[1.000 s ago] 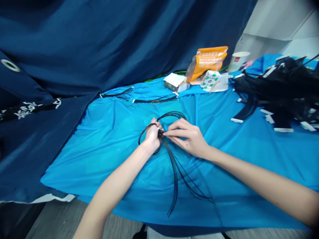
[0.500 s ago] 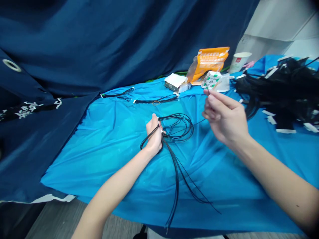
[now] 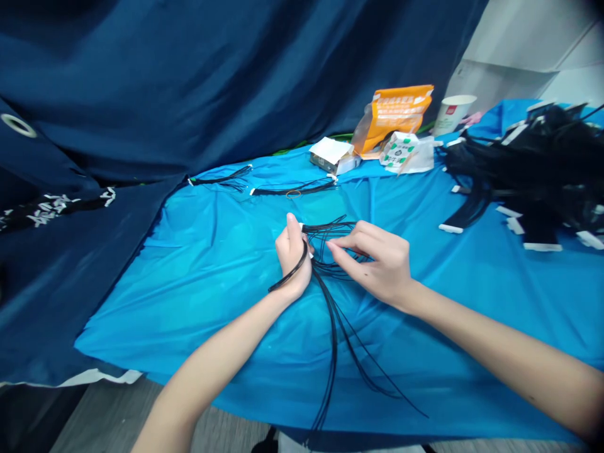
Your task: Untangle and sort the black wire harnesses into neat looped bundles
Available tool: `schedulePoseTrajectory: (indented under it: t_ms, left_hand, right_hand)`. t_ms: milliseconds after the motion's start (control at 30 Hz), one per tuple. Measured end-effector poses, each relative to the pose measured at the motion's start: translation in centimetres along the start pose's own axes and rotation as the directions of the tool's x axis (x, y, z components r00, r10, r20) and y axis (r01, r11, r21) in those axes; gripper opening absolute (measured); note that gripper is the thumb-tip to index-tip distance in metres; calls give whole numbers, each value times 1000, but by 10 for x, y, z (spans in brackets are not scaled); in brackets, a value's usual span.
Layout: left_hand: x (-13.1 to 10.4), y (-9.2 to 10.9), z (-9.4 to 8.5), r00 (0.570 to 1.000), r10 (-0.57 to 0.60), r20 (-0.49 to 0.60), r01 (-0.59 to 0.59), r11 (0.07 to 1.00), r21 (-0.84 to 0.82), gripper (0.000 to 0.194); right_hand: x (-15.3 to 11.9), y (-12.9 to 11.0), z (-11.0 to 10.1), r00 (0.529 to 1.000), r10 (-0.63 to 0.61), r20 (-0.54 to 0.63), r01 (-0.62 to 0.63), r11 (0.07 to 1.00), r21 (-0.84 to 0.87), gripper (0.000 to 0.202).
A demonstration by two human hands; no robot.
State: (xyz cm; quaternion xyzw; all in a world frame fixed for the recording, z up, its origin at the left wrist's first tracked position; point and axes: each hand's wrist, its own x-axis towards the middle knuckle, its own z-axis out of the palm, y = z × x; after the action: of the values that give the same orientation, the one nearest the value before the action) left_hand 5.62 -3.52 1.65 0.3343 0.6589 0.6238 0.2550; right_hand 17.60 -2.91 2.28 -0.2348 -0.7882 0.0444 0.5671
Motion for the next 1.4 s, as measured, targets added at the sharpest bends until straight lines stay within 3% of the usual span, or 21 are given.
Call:
schedulePoseTrajectory:
  t_ms: [67,133,800,1200,1400]
  left_hand:
    - [0,-2,-1,993,67,101,-55,992,-111,51]
    - [1,-4,-2,987,93,134,-70,984,-165,50]
    - [-2,2,-1,994,1,113,16,989,-147,52]
    - [-2,-3,-2,986,95,136,-65,977,-205,49]
    - [-2,-3,-2,988,73,135,-49,983,-174,50]
  right_hand:
    - [0,-1,0,1000,3,0,-3,1000,-10,14]
    - [-1,-1,0,1000,7,5,-7,1000,-15,14]
    - [1,-7,2,990,140,3,-140,988,65,18]
    - [1,-6,3,988,155,-16,-153,985,79,18]
    - [0,-7,3,980,199,-13,-197,976,91,18]
